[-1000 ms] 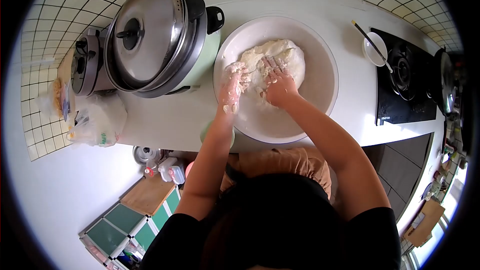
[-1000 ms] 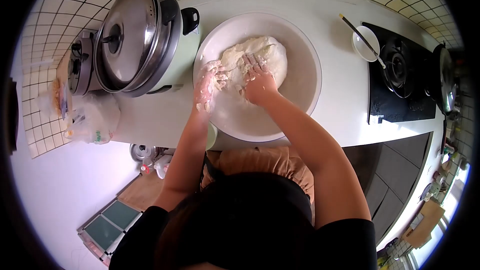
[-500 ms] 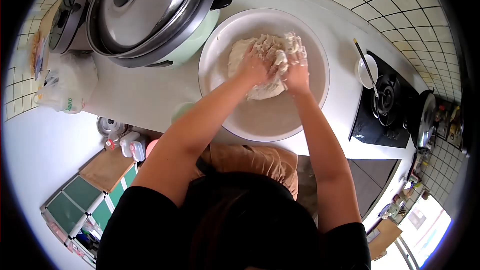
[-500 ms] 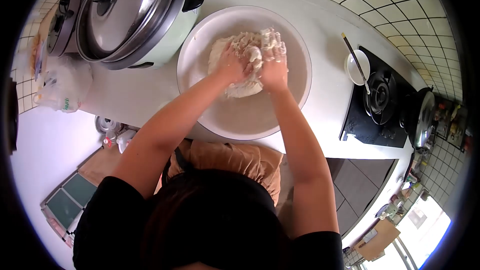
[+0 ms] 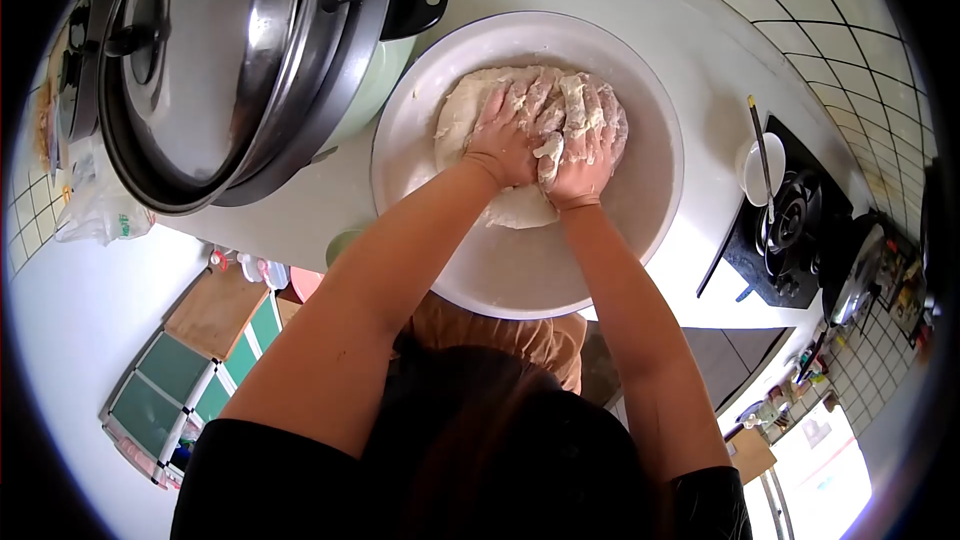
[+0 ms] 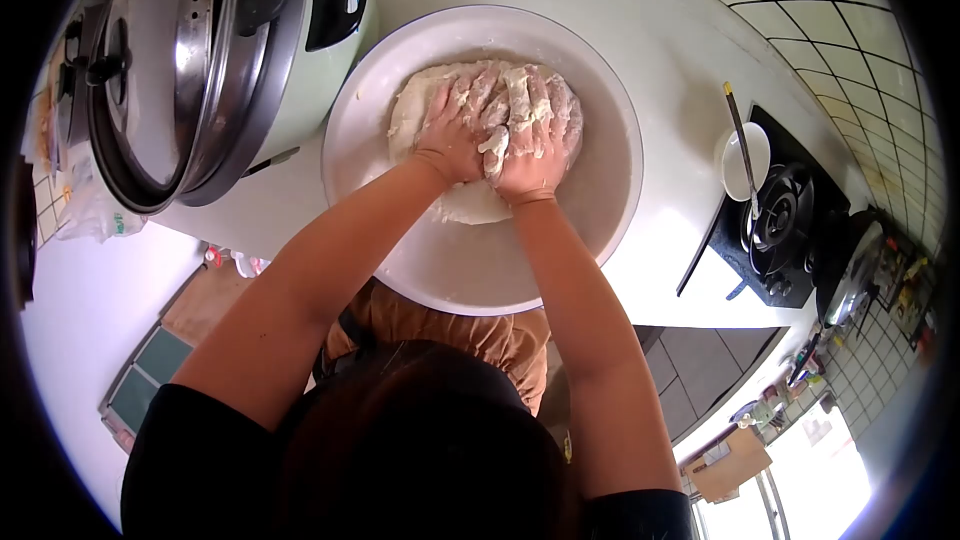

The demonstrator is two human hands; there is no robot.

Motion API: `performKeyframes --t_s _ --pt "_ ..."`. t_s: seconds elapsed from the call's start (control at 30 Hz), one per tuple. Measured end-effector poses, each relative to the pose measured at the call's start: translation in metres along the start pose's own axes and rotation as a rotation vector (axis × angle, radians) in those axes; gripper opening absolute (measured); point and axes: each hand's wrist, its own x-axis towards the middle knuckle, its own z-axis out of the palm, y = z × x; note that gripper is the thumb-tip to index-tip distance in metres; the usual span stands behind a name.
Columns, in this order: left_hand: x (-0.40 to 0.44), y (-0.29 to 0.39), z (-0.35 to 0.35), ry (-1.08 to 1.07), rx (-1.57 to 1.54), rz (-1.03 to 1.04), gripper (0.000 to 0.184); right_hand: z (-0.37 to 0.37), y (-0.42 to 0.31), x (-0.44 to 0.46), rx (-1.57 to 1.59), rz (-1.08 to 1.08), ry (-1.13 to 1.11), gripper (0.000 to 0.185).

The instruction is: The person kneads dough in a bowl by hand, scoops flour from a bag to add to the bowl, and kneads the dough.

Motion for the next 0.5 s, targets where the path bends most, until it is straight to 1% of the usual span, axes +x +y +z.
performKeyframes --t_s 0.17,0.2,0.3,0.33,0.37,0.43,0.5 --pt "-0.001 0.006 -0.003 -0.036 0.073 -0.012 0.068 0.001 0.000 0.001 -0.011 0.008 -0.031 0.060" --pt "0.004 0.005 -0.007 -0.031 0.102 -0.021 0.067 -0.002 0.000 0.001 -0.008 -0.049 -0.007 0.055" --pt "0.012 0.003 -0.015 -0.094 -0.132 -0.098 0.061 -0.007 0.010 0.005 0.120 0.004 -0.118 0.049" --pt "0.023 0.000 -0.068 -0.540 -0.319 -0.116 0.053 -0.020 0.020 0.003 0.498 0.345 -0.311 0.043" --pt "0.011 0.000 -0.074 -0.226 -0.767 -0.187 0.045 -0.048 0.010 0.015 0.647 0.458 -0.307 0.039" --pt "0.001 -0.012 -0.093 0.089 -0.960 0.027 0.041 -0.085 0.000 0.025 0.491 0.342 -0.134 0.036" --pt "-0.011 -0.025 -0.107 0.174 -0.874 -0.085 0.039 -0.089 0.016 0.023 0.378 0.409 -0.136 0.036"
